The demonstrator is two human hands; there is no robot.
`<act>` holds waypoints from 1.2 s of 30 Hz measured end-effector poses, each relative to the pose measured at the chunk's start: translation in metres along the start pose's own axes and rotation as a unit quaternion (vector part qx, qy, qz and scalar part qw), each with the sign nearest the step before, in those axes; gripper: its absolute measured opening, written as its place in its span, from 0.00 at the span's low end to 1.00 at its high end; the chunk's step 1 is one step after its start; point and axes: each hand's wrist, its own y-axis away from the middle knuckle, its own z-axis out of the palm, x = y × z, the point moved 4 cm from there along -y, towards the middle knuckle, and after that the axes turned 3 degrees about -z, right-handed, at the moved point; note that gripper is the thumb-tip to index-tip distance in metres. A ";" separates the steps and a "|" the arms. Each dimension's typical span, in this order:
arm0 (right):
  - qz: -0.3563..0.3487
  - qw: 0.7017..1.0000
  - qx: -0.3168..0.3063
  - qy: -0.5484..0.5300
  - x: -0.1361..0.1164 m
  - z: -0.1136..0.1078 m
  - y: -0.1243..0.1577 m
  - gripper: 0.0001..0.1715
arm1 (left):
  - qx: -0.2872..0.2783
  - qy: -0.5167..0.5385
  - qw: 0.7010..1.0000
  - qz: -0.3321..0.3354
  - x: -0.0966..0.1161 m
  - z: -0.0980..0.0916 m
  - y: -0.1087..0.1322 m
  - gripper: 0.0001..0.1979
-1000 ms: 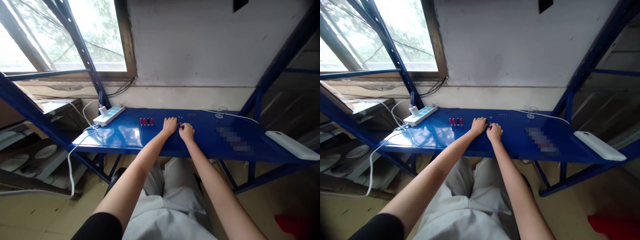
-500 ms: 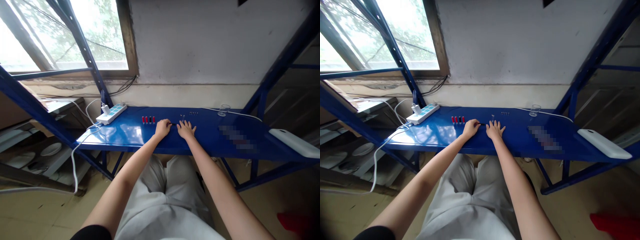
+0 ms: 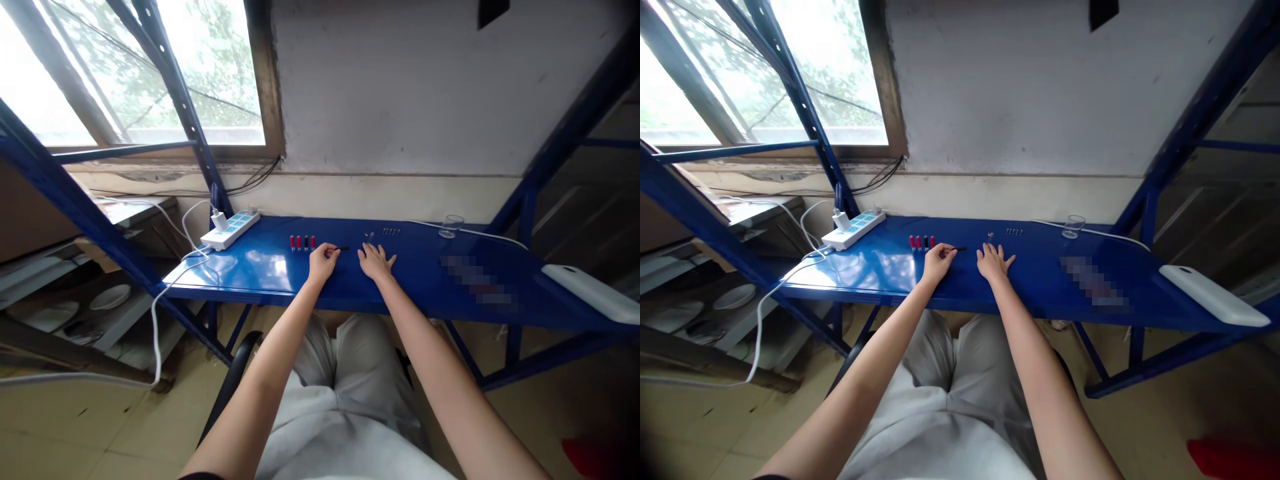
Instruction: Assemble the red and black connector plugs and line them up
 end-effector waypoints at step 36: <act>-0.124 0.805 0.089 -0.574 0.002 -0.011 0.007 0.18 | -0.025 0.104 0.993 -0.059 -0.018 0.001 -0.006 0.10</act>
